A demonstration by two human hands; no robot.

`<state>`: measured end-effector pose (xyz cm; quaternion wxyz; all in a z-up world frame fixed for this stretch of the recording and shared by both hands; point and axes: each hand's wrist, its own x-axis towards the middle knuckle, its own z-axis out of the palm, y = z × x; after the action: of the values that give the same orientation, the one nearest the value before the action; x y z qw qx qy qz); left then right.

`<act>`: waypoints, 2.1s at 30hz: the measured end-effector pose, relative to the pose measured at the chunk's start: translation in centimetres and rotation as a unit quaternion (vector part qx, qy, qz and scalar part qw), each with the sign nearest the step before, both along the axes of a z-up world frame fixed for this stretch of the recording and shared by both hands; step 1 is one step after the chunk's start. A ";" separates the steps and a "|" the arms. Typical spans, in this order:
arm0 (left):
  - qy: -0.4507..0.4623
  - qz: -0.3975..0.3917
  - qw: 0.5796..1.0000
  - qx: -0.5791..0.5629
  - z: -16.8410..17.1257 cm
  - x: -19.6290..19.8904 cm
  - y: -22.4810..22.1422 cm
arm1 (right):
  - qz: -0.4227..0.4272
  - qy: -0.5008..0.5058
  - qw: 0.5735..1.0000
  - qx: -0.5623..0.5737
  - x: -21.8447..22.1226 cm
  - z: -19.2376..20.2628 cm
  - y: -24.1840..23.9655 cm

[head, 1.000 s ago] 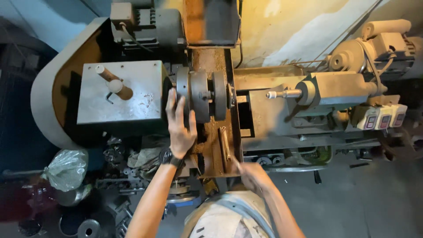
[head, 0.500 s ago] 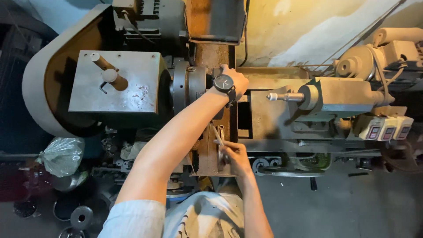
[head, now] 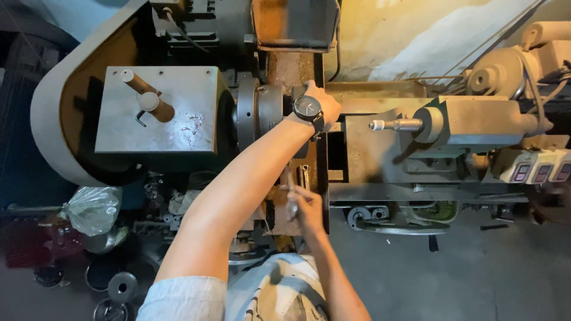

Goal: Cleaning, inspecting, and organizing various small motorcycle engine components, including using a lathe for part maintenance.

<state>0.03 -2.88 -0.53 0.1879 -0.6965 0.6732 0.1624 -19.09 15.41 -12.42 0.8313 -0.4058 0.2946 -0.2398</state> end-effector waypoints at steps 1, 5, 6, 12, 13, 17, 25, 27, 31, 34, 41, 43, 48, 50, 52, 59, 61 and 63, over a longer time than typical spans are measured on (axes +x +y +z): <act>0.005 -0.019 0.999 -0.038 -0.5 0.1 0.4 | 0.021 0.013 1.000 0.003 -0.3 -0.1 -0.4; 0.040 -0.020 0.994 -0.099 -3.3 0.8 0.2 | 0.005 0.022 1.000 0.000 -0.6 -1.5 -1.0; 0.040 -0.025 0.992 -0.117 -2.4 0.7 0.6 | 0.062 -0.050 0.993 0.082 -1.1 -2.8 -1.1; 0.097 -0.025 0.976 -0.194 0.0 0.6 1.8 | 0.243 -0.124 0.921 0.280 -12.7 -5.9 -2.0; 0.120 -0.014 0.966 -0.228 0.0 0.6 2.0 | 0.238 -0.010 0.938 0.252 -14.5 -4.6 -2.3; 0.174 0.030 0.935 -0.309 0.1 0.4 1.8 | 0.142 0.287 0.947 -0.023 -13.3 -2.1 -2.9; 0.449 0.185 0.644 -0.592 7.4 -0.4 14.1 | 0.275 0.490 0.621 -0.545 -3.6 -2.8 -7.6; 0.365 0.216 0.663 -0.617 8.1 0.8 20.1 | 0.316 0.503 0.571 -0.567 -2.7 -6.1 -9.2; 0.223 0.325 0.627 -0.672 8.8 3.4 29.2 | 0.241 0.421 0.600 -0.636 0.8 -8.2 -11.5; 0.125 0.356 0.637 -0.673 8.2 5.0 32.8 | 0.303 0.510 0.662 -0.457 3.0 -8.0 -12.0; 0.105 0.370 0.641 -0.664 6.8 5.8 31.1 | 0.285 0.445 0.775 -0.347 2.6 -8.5 -12.2; 0.090 0.360 0.674 -0.639 5.5 6.0 30.2 | 0.215 0.410 0.693 -0.552 1.5 -12.2 -12.3; -0.034 0.308 0.705 -0.638 8.8 2.6 28.2 | 0.096 0.376 0.731 -0.562 0.0 -4.6 -10.7; -0.031 0.298 0.699 -0.650 9.3 1.1 26.9 | 0.119 0.420 0.749 -0.499 -0.6 -3.3 -11.3; 0.061 0.277 0.720 -0.633 9.2 0.0 25.1 | 0.070 0.366 0.815 -0.444 -0.8 -1.7 -12.5; 0.114 0.268 0.759 -0.583 7.1 1.1 17.3 | 0.047 0.215 0.878 -0.426 -0.7 8.5 -13.2; 0.121 0.292 0.764 -0.563 5.5 2.1 16.3 | 0.072 0.215 0.876 -0.426 -0.7 10.1 -13.1; 0.117 0.311 0.761 -0.557 4.4 2.7 16.1 | 0.088 0.235 0.869 -0.426 -0.3 9.7 -13.2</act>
<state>2.75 13.23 3.90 -0.3744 -0.8253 0.4079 -0.1114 -19.37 2.22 -2.76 0.5012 -0.7893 0.3137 -0.1657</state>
